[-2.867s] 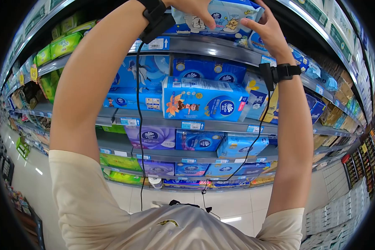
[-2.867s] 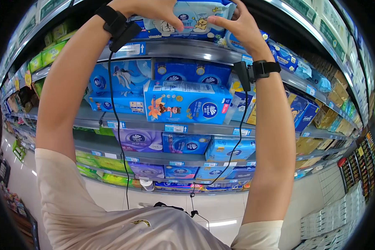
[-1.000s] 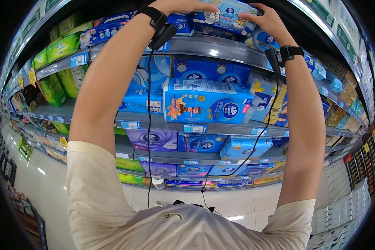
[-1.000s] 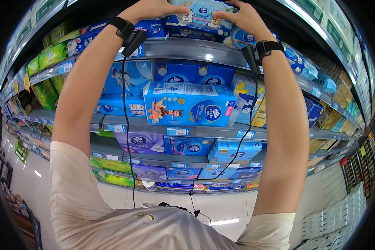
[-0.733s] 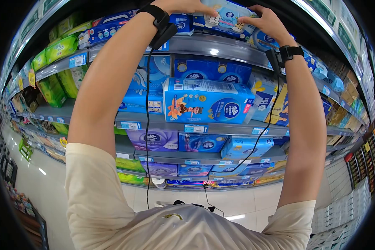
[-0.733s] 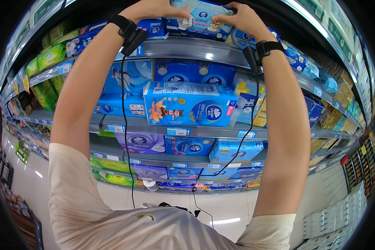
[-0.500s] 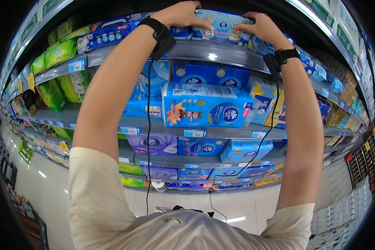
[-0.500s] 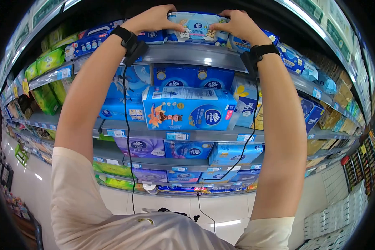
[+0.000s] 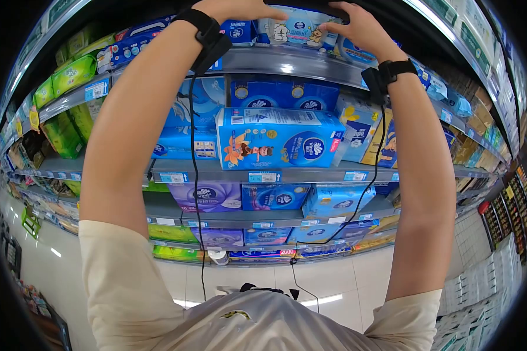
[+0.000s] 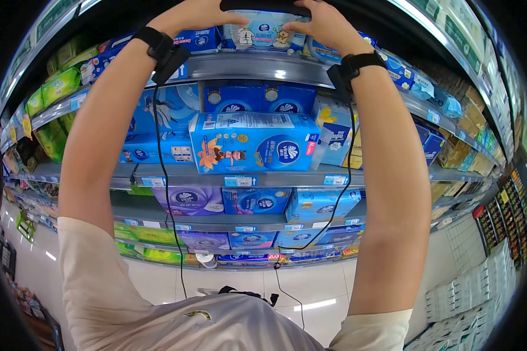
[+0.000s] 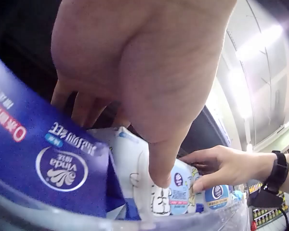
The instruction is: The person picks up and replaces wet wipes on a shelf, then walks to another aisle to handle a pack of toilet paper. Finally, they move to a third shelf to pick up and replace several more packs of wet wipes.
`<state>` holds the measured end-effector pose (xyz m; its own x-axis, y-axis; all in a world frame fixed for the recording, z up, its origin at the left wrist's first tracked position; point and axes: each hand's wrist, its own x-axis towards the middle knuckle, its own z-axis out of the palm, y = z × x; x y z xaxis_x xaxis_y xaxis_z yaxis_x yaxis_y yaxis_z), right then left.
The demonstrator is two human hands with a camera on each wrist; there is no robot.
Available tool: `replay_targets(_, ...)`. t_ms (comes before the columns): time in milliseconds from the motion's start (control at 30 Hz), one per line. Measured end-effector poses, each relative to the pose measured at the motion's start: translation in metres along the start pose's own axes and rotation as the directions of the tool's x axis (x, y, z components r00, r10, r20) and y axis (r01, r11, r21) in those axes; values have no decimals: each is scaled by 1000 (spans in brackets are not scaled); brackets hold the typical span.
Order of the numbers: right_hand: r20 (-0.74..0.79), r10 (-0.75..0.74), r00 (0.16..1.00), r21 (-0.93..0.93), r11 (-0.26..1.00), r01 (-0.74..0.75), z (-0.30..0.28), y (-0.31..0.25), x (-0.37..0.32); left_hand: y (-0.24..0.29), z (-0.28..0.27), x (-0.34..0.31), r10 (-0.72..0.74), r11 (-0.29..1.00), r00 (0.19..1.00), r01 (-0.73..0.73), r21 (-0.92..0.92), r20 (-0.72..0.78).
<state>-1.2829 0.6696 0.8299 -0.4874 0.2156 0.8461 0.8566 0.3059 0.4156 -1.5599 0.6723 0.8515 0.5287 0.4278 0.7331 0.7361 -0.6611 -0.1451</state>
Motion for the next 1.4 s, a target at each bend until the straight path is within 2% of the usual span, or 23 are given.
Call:
replay_targets(33, -86, -130, 988, 19, 991, 132, -14, -3, 1, 3, -6, -3, 4, 1000, 1000, -4, -1, -1)
replay_targets(167, -115, -145, 983, 24, 989, 148, -58, -25, -4, 26, -31, -15, 56, 988, 979, -83, -131, -197)
replay_targets(200, 110, 162, 981, 238, 954, -184, -76, -41, -1, 35, -37, -19, 40, 982, 968, -84, -169, -246)
replay_targets(233, 372, 397, 839, 353, 775, -523, -98, -49, 0, 46, -42, -22, 24, 974, 956, -88, -209, -294)
replay_targets(267, 541, 313, 780, 363, 750, -553, -124, -51, 1, 64, -55, -32, -21, 962, 968, -48, -267, -249)
replay_targets(300, 536, 337, 774, 343, 751, -565, -121, -44, -12, 80, -64, -42, -61, 946, 978, -7, -323, -198)
replay_targets(367, 137, 202, 970, 365, 900, -239, -103, -30, -45, 53, -36, -42, 153, 930, 962, -217, -296, -225)
replay_targets(433, 156, 238, 959, 383, 880, -281, -129, -51, -70, 81, -29, -68, 202, 856, 936, -311, -413, -288)
replay_targets(500, 195, 319, 928, 424, 826, -373, -147, -72, -110, 105, -15, -98, 171, 792, 959, -271, -547, -228)
replay_targets(600, 309, 328, 892, 387, 814, -434, -166, -117, -190, 144, 26, -154, 303, 692, 953, -211, -690, 12)
replay_targets(733, 603, 433, 670, 428, 533, -729, -152, -165, -349, 197, 132, -244, 394, 572, 891, -48, -819, 224)
replay_targets(767, 719, 425, 550, 323, 496, -806, -143, -175, -413, 210, 158, -267, 398, 569, 878, -10, -822, 265)
replay_targets(800, 700, 461, 546, 344, 453, -823, -144, -194, -463, 218, 169, -277, 410, 594, 851, 22, -804, 327)
replay_targets(833, 773, 446, 451, 276, 403, -873, -143, -187, -463, 224, 181, -289, 420, 619, 820, 55, -783, 389)
replay_targets(867, 871, 453, 189, 69, 268, -961, -161, -223, -557, 234, 225, -333, 433, 647, 751, 125, -752, 498)
replay_targets(933, 892, 453, -15, -33, 31, -999, -191, -261, -644, 252, 300, -419, 405, 715, 614, 249, -653, 677)
replay_targets(967, 884, 464, -60, -84, 31, -996, -204, -282, -696, 257, 318, -447, 367, 751, 554, 297, -589, 748)
replay_targets(1000, 885, 437, -158, -169, -14, -986, -221, -298, -731, 261, 331, -471, 351, 755, 555, 308, -579, 754)
replay_targets(1067, 860, 393, -327, -313, -101, -944, -252, -330, -793, 265, 352, -521, 307, 821, 358, 368, -436, 882)
replay_targets(1167, 787, 313, -532, -473, -248, -845, -303, -368, -860, 267, 399, -624, 299, 868, 217, 342, -359, 929)
replay_targets(1233, 638, 187, -747, -571, -537, -621, -337, -390, -894, 276, 395, -664, 154, 919, -3, 369, -142, 988)
replay_targets(1267, 575, 157, -803, -462, -747, -477, -352, -406, -929, 282, 389, -680, 146, 914, -37, 388, -121, 989)
replay_targets(1400, 531, 113, -840, -232, -934, -273, -407, -427, -1010, 330, 381, -714, 74, 846, -191, 531, 40, 979)
